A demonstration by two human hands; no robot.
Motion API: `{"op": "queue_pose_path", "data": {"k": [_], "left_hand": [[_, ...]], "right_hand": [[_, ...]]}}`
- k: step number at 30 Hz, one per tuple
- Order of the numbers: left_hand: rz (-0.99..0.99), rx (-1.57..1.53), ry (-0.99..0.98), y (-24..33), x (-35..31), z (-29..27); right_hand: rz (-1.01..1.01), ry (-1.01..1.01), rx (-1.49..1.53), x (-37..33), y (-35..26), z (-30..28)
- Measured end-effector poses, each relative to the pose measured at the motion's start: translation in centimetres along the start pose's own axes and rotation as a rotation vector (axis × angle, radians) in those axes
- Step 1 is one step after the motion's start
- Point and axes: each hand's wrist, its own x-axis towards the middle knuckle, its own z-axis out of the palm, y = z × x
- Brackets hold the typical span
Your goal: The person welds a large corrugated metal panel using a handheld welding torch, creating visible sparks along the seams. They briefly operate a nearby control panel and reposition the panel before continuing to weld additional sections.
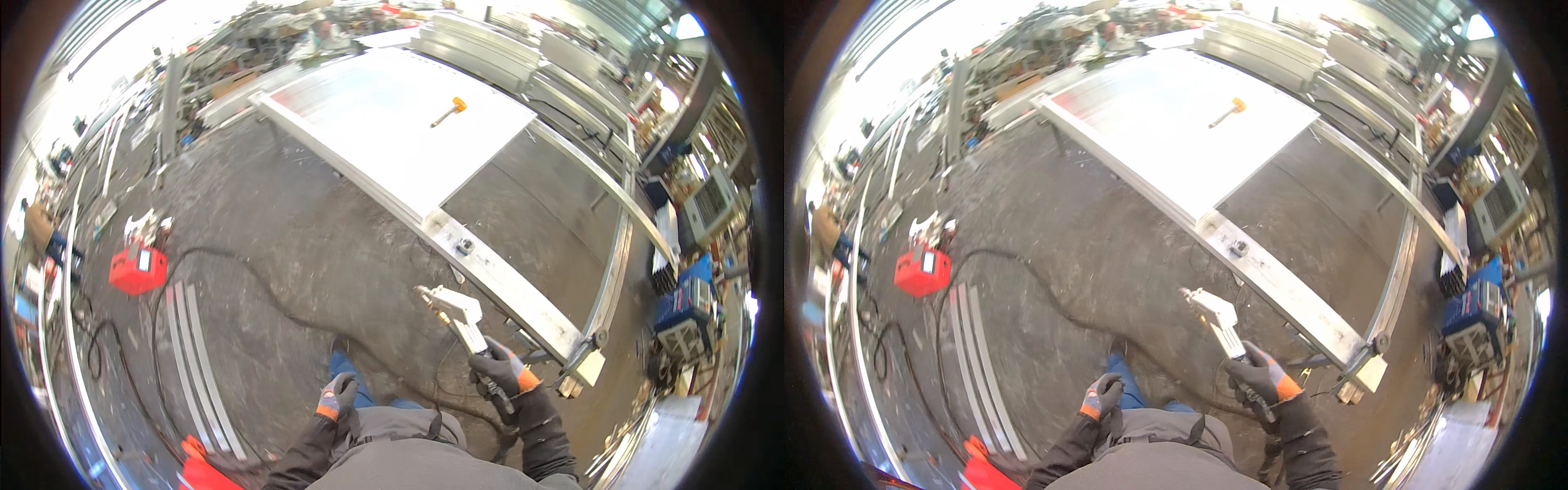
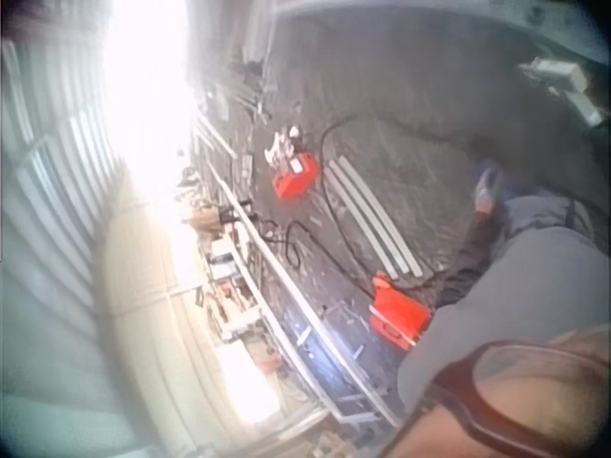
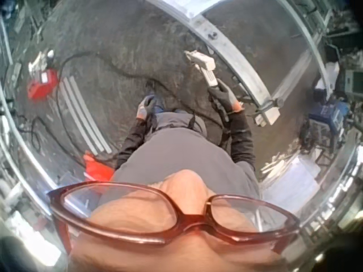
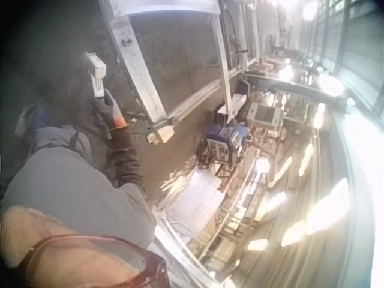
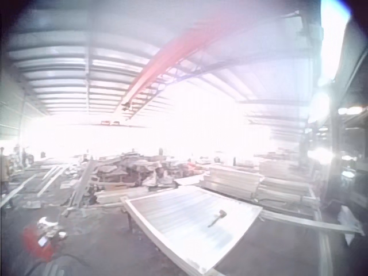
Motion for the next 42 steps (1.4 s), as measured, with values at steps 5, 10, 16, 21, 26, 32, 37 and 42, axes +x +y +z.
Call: {"op": "queue_pose_path", "data": {"k": [5, 10, 16, 21, 26, 32, 37, 42], "left_hand": [[0.287, 0.124, -0.222, 6.5, 15.4, -6.9], [0.234, 0.179, -0.761, 14.3, 27.1, -12.6], [0.574, 0.451, -1.296, 19.2, 30.6, -10.8], [0.967, 0.551, -1.735, 18.9, 24.4, -8.0], [1.357, 0.566, -2.198, 13.9, 14.4, -11.1], [1.061, 0.534, -3.246, 1.1, 5.6, -24.3], [1.392, 0.952, -3.162, -5.6, 3.0, -30.7], [1.129, 1.113, -2.911, -5.5, 2.7, -27.6]], "right_hand": [[-0.227, 0.335, 0.131, 3.4, -7.9, 3.6], [-0.295, 0.930, 0.248, 1.5, -17.3, 9.3], [-0.702, 1.679, 0.404, -4.0, -22.1, 18.9], [-0.628, 2.168, 0.272, -12.6, -17.9, 33.6], [-0.360, 2.333, -0.198, -14.0, -14.0, 53.7], [-0.470, 2.567, 0.467, -14.0, -15.2, 72.4], [-0.199, 2.938, 0.948, -10.7, -4.2, 85.3], [-0.068, 2.738, 1.309, -1.1, 8.6, 86.5]]}}
